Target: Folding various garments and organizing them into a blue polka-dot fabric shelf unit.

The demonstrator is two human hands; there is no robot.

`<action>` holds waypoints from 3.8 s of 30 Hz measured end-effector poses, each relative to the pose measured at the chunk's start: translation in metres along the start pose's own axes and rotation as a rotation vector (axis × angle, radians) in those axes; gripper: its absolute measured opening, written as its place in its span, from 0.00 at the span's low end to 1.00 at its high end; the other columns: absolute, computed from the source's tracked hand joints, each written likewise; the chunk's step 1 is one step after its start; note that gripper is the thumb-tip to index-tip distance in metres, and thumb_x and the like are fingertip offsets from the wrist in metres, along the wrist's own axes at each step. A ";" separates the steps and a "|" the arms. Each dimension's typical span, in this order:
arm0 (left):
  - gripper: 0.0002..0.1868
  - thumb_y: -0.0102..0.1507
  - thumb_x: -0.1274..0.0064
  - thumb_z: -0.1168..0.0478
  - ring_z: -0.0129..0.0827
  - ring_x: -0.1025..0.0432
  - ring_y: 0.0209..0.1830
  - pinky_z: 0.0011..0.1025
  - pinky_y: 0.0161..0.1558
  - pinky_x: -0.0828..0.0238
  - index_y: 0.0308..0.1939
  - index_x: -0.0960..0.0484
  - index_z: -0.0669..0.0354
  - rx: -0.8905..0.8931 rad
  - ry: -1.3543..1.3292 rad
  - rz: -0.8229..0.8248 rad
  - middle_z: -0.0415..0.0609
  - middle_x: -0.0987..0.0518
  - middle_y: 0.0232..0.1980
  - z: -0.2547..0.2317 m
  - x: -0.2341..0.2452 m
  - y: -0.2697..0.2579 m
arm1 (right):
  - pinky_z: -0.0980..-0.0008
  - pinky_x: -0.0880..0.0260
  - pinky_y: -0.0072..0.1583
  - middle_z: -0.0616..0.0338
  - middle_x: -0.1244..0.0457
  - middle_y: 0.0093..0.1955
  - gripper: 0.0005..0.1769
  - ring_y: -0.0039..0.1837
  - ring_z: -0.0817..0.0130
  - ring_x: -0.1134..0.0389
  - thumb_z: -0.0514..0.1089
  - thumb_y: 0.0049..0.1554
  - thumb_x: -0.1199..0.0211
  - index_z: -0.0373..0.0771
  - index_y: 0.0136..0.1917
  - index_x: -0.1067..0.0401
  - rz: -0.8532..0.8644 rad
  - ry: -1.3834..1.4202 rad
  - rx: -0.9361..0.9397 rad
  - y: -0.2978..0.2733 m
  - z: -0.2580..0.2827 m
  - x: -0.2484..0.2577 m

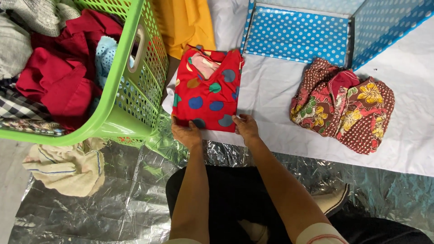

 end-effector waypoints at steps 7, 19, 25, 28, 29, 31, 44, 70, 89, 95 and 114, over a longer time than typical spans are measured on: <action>0.38 0.63 0.40 0.66 0.55 0.26 0.53 0.42 0.55 0.24 0.75 0.40 0.52 0.021 -0.168 -0.026 0.62 0.26 0.57 0.004 -0.006 0.005 | 0.69 0.24 0.41 0.48 0.30 0.52 0.36 0.45 0.61 0.27 0.65 0.51 0.23 0.40 0.62 0.24 0.005 -0.287 0.029 0.044 -0.026 -0.016; 0.18 0.62 0.38 0.63 0.49 0.19 0.42 0.41 0.44 0.20 0.55 0.19 0.53 0.028 -0.221 -0.044 0.55 0.16 0.41 -0.026 0.025 0.000 | 0.62 0.22 0.50 0.41 0.37 0.58 0.28 0.57 0.53 0.34 0.50 0.55 0.28 0.31 0.62 0.30 -0.002 0.027 0.117 0.037 0.004 -0.003; 0.20 0.64 0.39 0.68 0.41 0.22 0.42 0.38 0.47 0.21 0.60 0.21 0.56 -0.044 -0.434 0.058 0.52 0.20 0.39 -0.031 0.023 -0.011 | 0.67 0.22 0.45 0.49 0.40 0.54 0.23 0.54 0.60 0.36 0.47 0.57 0.30 0.35 0.60 0.33 0.045 0.092 0.141 0.022 0.037 0.020; 0.24 0.64 0.40 0.71 0.35 0.26 0.42 0.36 0.49 0.22 0.64 0.24 0.59 -0.013 -0.565 0.150 0.47 0.25 0.38 -0.033 0.022 -0.023 | 0.66 0.23 0.45 0.49 0.41 0.55 0.23 0.54 0.60 0.36 0.46 0.58 0.30 0.35 0.60 0.33 0.058 0.082 0.155 0.024 0.038 0.041; 0.25 0.64 0.40 0.71 0.32 0.28 0.42 0.34 0.50 0.23 0.65 0.26 0.59 0.003 -0.604 0.218 0.44 0.27 0.38 -0.037 0.023 -0.029 | 0.66 0.23 0.45 0.49 0.41 0.55 0.23 0.54 0.61 0.36 0.46 0.57 0.29 0.35 0.60 0.33 0.056 0.070 0.160 0.020 0.040 0.049; 0.27 0.63 0.40 0.71 0.29 0.30 0.41 0.31 0.50 0.25 0.66 0.27 0.59 0.016 -0.644 0.286 0.41 0.29 0.38 -0.037 0.022 -0.036 | 0.65 0.23 0.45 0.49 0.41 0.55 0.23 0.54 0.61 0.36 0.46 0.57 0.29 0.36 0.60 0.33 0.054 0.059 0.168 0.012 0.040 0.068; 0.40 0.55 0.32 0.71 0.39 0.21 0.39 0.31 0.39 0.17 0.71 0.30 0.58 0.156 -0.319 1.347 0.58 0.21 0.44 -0.084 0.040 -0.132 | 0.59 0.27 0.52 0.44 0.38 0.56 0.26 0.58 0.54 0.35 0.51 0.53 0.26 0.37 0.60 0.28 0.023 -0.190 0.128 -0.090 0.026 0.209; 0.45 0.59 0.35 0.45 0.47 0.33 0.71 0.41 0.67 0.30 0.73 0.37 0.59 0.218 0.129 0.861 0.57 0.26 0.69 -0.070 -0.048 -0.105 | 0.49 0.37 0.71 0.45 0.39 0.70 0.49 0.73 0.47 0.38 0.77 0.54 0.38 0.43 0.74 0.38 -0.214 -0.607 0.055 0.044 0.009 0.185; 0.33 0.53 0.34 0.60 0.50 0.29 0.62 0.45 0.62 0.32 0.63 0.24 0.54 0.749 -0.651 1.009 0.58 0.23 0.62 -0.179 -0.001 -0.124 | 0.46 0.28 0.60 0.43 0.38 0.66 0.45 0.68 0.47 0.36 0.50 0.48 0.19 0.33 0.71 0.38 0.058 0.340 0.083 -0.068 0.129 0.167; 0.32 0.56 0.27 0.53 0.56 0.21 0.48 0.52 0.44 0.20 0.58 0.20 0.65 0.654 -0.516 1.018 0.66 0.18 0.50 -0.176 -0.020 -0.107 | 0.45 0.24 0.58 0.44 0.39 0.68 0.47 0.68 0.47 0.34 0.46 0.50 0.22 0.38 0.76 0.42 0.044 0.213 0.122 -0.051 0.137 0.180; 0.42 0.47 0.27 0.34 0.50 0.20 0.48 0.48 0.46 0.22 0.59 0.17 0.50 0.303 0.183 0.941 0.55 0.16 0.49 0.001 -0.055 -0.108 | 0.56 0.30 0.65 0.55 0.34 0.65 0.49 0.66 0.58 0.32 0.81 0.51 0.32 0.53 0.74 0.35 -0.154 -0.276 -0.064 0.002 -0.034 0.217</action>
Point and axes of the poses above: each hand's wrist, its own y-axis towards the middle knuckle, its own x-axis out of the back of the hand, z = x × y, the point moved 6 cm from there along y, towards the middle knuckle
